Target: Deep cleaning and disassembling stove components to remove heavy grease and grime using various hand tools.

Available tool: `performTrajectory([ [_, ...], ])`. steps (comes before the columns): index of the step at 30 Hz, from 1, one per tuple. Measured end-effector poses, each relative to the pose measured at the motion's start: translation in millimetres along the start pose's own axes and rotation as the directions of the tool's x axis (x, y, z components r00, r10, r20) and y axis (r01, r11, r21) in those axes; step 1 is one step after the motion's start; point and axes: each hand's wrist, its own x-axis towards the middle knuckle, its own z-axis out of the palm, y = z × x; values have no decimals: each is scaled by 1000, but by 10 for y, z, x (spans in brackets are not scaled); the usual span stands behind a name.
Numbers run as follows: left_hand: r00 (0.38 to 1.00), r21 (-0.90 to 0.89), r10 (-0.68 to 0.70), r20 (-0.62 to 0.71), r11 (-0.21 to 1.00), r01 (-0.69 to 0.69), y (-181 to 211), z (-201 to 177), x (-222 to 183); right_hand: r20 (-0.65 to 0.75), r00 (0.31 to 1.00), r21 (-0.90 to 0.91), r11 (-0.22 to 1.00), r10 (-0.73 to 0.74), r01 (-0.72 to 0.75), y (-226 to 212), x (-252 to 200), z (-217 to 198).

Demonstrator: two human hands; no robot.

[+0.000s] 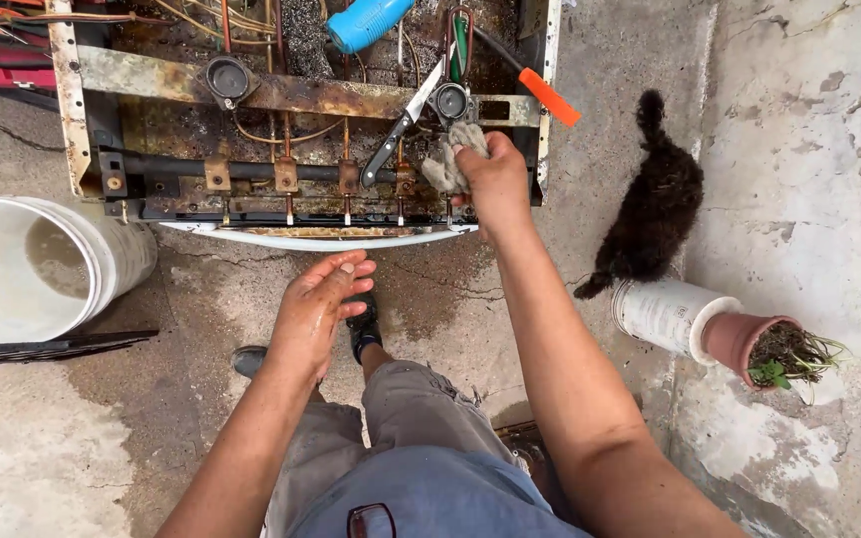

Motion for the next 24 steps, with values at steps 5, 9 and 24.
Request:
performTrajectory([
  [5, 996, -42, -54, -71, 998, 51, -189, -581, -435, 51, 925, -327, 870, -375, 371, -55, 52, -153],
  [9, 977, -92, -166, -134, 984, 155, -143, -993, -679, 547, 729, -707, 238, -412, 665, -412, 403, -191],
  [24, 951, -288, -92, -297, 958, 3, -963, -3242, -1611, 124, 976, -917, 356, -181, 182, -1366, 88, -286],
])
